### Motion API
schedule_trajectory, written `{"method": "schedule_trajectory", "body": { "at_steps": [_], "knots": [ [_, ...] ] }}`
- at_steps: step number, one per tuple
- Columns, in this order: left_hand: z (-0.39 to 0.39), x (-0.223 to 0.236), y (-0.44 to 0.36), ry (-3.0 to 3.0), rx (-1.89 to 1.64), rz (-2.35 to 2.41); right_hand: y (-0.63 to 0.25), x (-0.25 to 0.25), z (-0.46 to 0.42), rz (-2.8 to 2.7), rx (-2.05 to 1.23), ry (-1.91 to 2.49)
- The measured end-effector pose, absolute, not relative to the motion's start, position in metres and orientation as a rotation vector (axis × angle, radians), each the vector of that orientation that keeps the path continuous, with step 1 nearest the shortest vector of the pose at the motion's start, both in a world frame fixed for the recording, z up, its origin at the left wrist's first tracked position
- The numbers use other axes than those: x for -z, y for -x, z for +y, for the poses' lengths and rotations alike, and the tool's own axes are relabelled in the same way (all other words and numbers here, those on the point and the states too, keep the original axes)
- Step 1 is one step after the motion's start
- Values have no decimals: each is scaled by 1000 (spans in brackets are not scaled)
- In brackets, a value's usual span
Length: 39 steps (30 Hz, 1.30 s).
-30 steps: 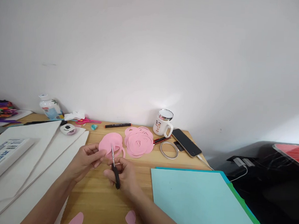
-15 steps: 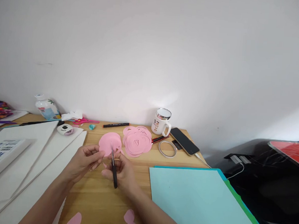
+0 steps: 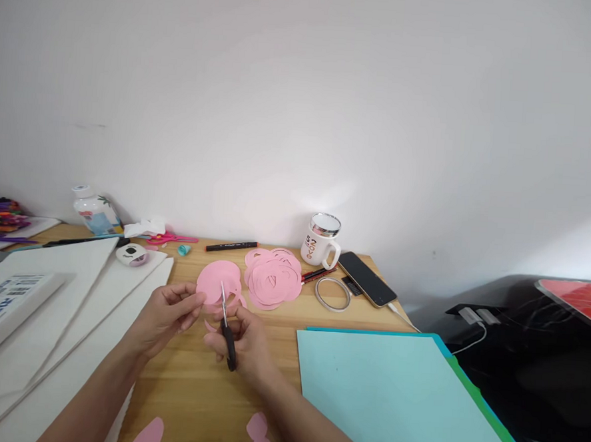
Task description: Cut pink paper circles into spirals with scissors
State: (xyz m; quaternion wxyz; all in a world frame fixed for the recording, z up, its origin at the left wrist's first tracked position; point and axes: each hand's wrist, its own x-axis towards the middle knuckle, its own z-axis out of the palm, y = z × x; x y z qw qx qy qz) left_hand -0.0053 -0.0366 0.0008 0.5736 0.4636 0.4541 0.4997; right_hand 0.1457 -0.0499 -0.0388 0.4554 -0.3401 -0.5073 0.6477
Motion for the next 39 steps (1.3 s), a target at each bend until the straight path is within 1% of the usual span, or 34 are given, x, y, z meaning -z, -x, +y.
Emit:
{"method": "schedule_trajectory", "body": {
  "at_steps": [11, 18, 23, 32, 39],
  "knots": [
    [-36, -2, 8, -1041, -1271, 1038, -146, 41, -53, -1238, -1644, 850],
    [-40, 1, -1, -1234, -1118, 1014, -142, 36, -54, -1233, -1596, 849],
    [-44, -2, -9, -1254, -1110, 1070, -140, 36, -56, -1262, -1634, 785],
    [-42, 4, 3, -1348, -949, 1063, -145, 33, -51, -1261, -1661, 637],
    [-43, -1, 1, -1340, -966, 1080, -146, 26, -51, -1304, -1659, 702]
  ]
}}
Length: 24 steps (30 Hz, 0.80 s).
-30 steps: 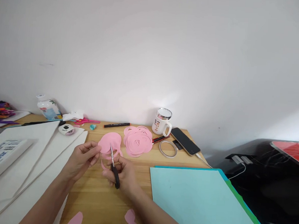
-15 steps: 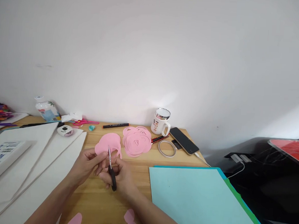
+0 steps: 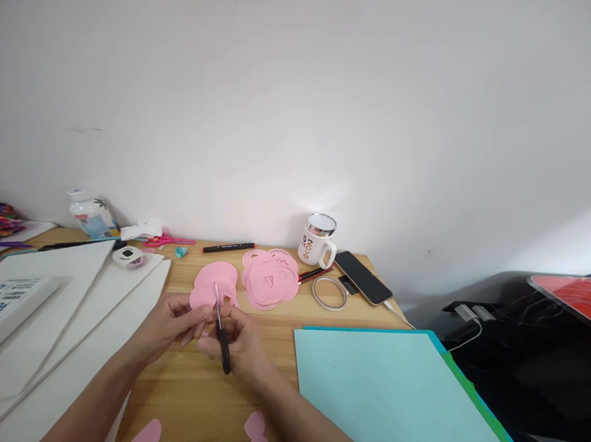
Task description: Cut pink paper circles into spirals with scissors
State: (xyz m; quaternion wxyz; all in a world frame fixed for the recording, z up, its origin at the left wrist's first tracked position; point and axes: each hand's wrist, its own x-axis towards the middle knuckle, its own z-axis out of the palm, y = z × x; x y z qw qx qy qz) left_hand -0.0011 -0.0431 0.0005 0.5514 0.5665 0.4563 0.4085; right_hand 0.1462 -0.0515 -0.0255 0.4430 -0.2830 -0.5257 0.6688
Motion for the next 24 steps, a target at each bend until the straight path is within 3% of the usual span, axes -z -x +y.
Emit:
{"method": "schedule_trajectory", "body": {
  "at_steps": [24],
  "knots": [
    [-39, 2, 7, -1334, -1124, 1139, -147, 38, -51, -1281, -1653, 807]
  ]
}}
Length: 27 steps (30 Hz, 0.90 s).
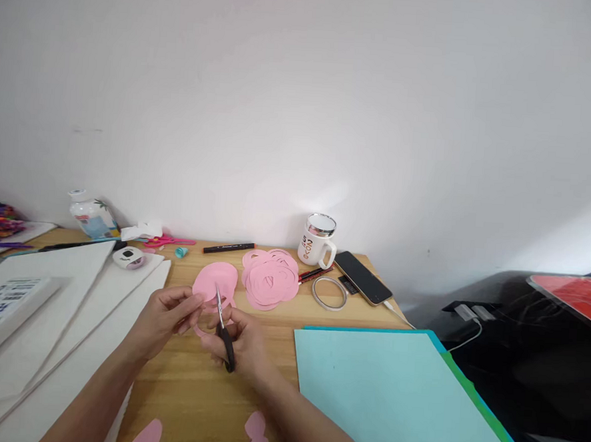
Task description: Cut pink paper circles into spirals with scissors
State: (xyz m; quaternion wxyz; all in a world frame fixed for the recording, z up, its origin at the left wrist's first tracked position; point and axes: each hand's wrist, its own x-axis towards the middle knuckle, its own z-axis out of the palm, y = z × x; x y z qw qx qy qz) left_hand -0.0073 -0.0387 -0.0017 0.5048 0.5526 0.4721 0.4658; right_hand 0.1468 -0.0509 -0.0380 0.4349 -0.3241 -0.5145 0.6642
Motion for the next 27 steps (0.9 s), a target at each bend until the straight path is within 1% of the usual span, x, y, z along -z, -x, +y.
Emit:
{"method": "schedule_trajectory", "body": {
  "at_steps": [5, 14, 21, 27],
  "knots": [
    [-39, -1, 6, -1295, -1197, 1128, -146, 38, -52, -1256, -1669, 839],
    [-41, 5, -2, -1372, -1144, 1165, -143, 37, -54, -1264, -1681, 790],
    [-44, 5, -6, -1400, -1052, 1152, -143, 24, -52, -1264, -1655, 593],
    [-43, 3, -6, -1389, -1064, 1132, -144, 29, -52, -1289, -1650, 661]
  ]
}}
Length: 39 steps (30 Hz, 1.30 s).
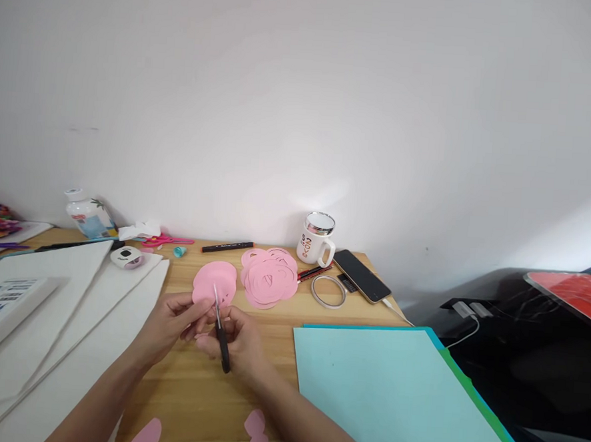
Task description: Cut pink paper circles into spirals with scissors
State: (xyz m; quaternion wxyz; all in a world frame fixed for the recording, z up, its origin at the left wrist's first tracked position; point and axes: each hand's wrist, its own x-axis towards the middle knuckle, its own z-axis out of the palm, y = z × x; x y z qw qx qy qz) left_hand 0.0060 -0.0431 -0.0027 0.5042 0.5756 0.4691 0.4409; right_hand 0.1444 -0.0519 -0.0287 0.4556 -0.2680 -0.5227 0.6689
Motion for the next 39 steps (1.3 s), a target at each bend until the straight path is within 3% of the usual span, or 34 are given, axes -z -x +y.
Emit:
{"method": "schedule_trajectory", "body": {
  "at_steps": [19, 39],
  "knots": [
    [-40, 0, -3, -1314, -1204, 1183, -145, 42, -52, -1269, -1654, 827],
    [-39, -1, -5, -1401, -1127, 1190, -146, 39, -50, -1302, -1627, 806]
  ]
}}
